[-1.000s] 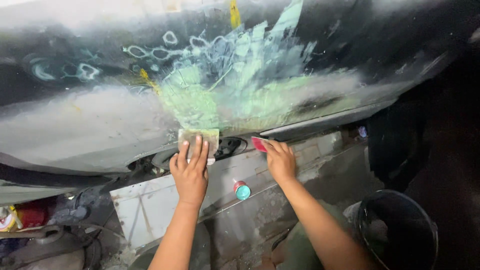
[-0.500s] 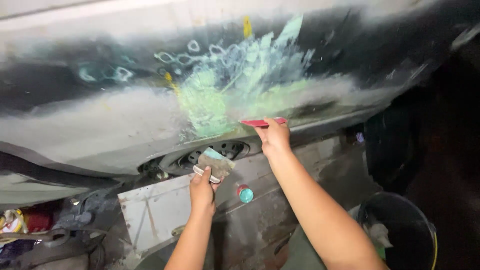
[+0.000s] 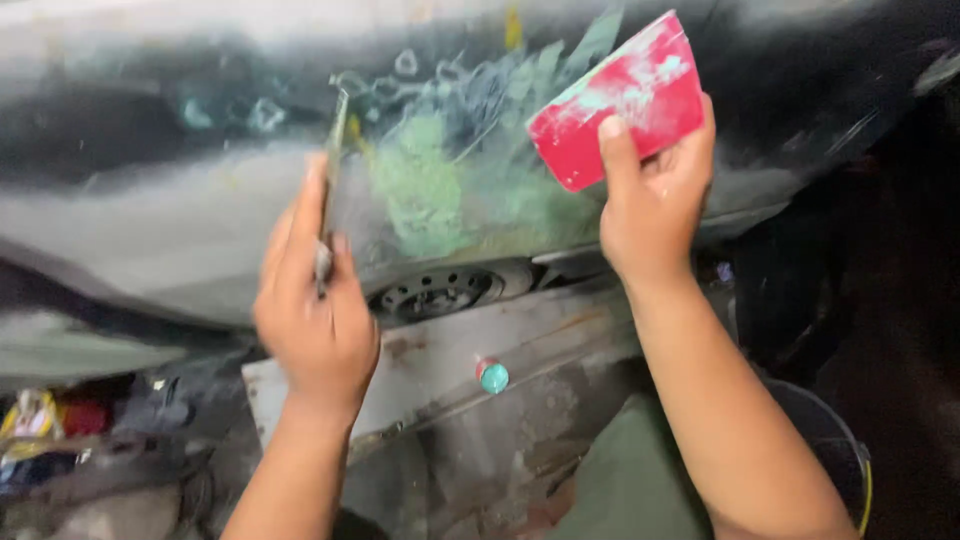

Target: The person scoops a light blue paste from a small container onto a metal mixing board using a red plastic scraper. They mix the paste on the board and then apply it to the underside of a car's body panel near the wheel well, smoothing it with the scraper.

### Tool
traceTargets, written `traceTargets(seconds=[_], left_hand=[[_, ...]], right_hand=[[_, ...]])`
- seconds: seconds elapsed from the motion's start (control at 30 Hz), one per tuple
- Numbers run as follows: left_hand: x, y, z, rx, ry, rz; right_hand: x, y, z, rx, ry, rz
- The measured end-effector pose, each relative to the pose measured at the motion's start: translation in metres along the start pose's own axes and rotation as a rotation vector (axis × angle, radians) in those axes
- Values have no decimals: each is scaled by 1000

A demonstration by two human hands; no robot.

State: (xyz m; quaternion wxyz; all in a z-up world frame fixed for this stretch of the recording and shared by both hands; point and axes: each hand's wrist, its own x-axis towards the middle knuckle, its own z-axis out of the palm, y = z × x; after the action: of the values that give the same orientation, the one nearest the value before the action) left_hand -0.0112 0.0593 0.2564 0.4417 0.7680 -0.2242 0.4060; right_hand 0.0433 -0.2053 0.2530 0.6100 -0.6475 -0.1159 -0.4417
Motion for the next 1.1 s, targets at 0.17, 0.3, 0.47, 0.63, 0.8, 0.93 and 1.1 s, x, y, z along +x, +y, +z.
traceTargets(seconds=[0.17,0.3,0.47,0.63,0.8,0.93,1.1], left_hand=[[-9,-41,22,496,-39,494],[-37,-103,71,629,-32,516],[-65,-138,99,623,-32,441],[-98,-164,118,596,-35,378],[-152,-169,119,628,-375,187],[-244,-170,105,522,-710,-224],[-438,-220,91,131,-693,-1195]], right_hand=[[-10,33,-17,-673,-147,-552],[-29,100,-18,-852,-226,-750],[-68,166,-18,-953,-237,-665],[-117,213,-29,-961,-265,-595],[-180,248,-64,-1163,-495,-234],[-264,231,-107,-1219,-565,77],[-400,270,-140,-479,-132,1043]])
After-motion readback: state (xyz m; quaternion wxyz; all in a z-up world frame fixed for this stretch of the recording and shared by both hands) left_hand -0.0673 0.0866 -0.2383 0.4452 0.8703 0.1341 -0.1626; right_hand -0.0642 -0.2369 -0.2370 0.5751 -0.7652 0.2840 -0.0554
